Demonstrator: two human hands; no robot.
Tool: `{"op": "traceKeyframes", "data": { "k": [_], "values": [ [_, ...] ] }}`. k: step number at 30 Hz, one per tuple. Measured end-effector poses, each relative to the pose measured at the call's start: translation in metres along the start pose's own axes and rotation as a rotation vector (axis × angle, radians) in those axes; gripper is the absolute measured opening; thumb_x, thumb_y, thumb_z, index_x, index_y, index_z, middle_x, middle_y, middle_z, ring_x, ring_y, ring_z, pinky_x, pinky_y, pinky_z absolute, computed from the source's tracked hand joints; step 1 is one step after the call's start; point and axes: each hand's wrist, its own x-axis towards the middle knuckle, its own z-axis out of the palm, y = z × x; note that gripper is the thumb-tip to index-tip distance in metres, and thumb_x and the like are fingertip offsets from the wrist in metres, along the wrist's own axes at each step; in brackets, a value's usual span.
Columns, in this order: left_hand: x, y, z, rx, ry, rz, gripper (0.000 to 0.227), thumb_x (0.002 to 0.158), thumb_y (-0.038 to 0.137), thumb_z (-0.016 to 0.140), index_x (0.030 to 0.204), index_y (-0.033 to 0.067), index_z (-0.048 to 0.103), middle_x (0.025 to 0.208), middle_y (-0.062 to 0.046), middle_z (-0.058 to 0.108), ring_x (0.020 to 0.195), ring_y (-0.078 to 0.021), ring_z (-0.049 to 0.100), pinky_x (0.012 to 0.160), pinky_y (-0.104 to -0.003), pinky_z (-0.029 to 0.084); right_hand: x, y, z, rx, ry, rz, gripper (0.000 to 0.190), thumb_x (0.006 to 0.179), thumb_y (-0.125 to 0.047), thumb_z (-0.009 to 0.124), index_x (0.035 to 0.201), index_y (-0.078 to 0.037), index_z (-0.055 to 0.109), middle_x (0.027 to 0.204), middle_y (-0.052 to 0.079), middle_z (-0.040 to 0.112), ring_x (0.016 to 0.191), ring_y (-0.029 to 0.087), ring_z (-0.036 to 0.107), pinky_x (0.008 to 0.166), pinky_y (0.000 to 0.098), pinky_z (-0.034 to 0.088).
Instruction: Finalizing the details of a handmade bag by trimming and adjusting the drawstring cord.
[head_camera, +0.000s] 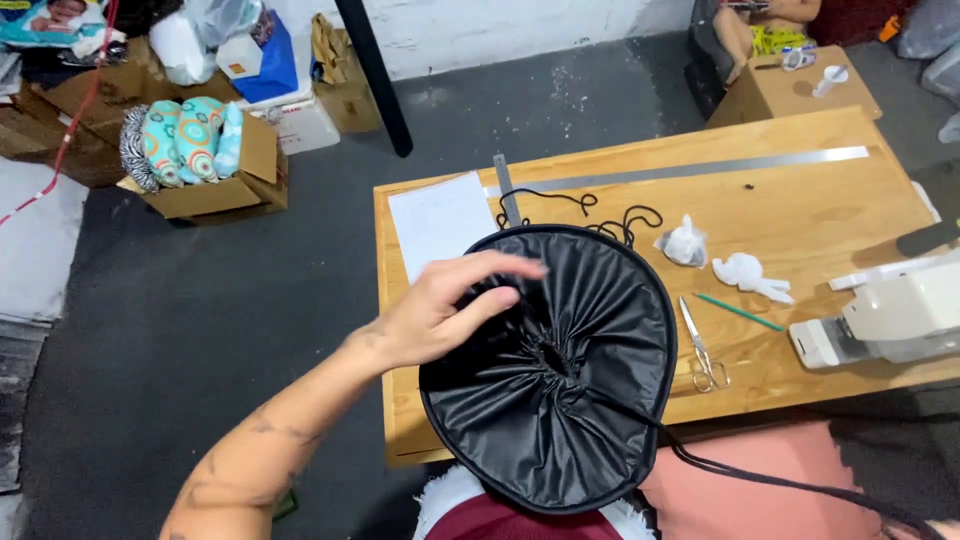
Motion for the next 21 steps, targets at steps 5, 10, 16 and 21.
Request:
{"op": "traceKeyframes", "data": {
  "k": [5,10,16,21],
  "values": [
    [-0.018,0.008,0.019,0.499,-0.147,0.183,0.025,0.100,0.029,0.060,0.107,0.0070,0.070,0.109,-0.011,0.072,0.097,-0.0267,0.070,0.083,-0.040,0.054,-0.145,-0.131,0.119,0.696,-0.053,0.045,0.047,0.098,-0.022,0.046,0.098,0.018,0.072,0.060,0.029,0.047,0.045,0.038,0.041,0.037,0.0527,0.026],
    [-0.017,0.003,0.058,0.711,-0.192,0.170,0.032,0.102,0.039,0.054,0.105,0.0096,0.066,0.100,-0.005,0.065,0.092,-0.0254,0.057,0.078,-0.039,0.042,-0.382,-0.347,0.343,-0.407,0.894,-1.338,0.032,0.087,-0.022,0.063,0.111,0.000,0.066,0.114,0.014,0.070,0.104,0.028,0.065,0.097,0.0396,0.048],
    [-0.023,0.005,0.067,0.943,-0.247,0.109,0.029,0.099,0.037,0.065,0.084,0.0127,0.059,0.076,-0.003,0.058,0.078,-0.0258,0.050,0.067,-0.040,0.035,-0.342,-0.358,0.376,-0.879,0.769,-1.264,0.017,0.094,-0.038,0.056,0.104,-0.028,0.065,0.085,-0.008,0.070,0.085,0.020,0.059,0.086,0.0436,0.034],
    [-0.020,0.018,0.063,0.775,-0.271,0.080,0.036,0.104,0.042,0.051,0.089,0.0105,0.056,0.078,-0.003,0.052,0.079,-0.0256,0.044,0.069,-0.039,0.033,-0.350,-0.357,0.379,-0.676,0.671,-1.474,0.014,0.099,-0.022,0.054,0.106,-0.014,0.064,0.094,-0.001,0.069,0.082,0.020,0.063,0.074,0.0356,0.045]
  ]
}}
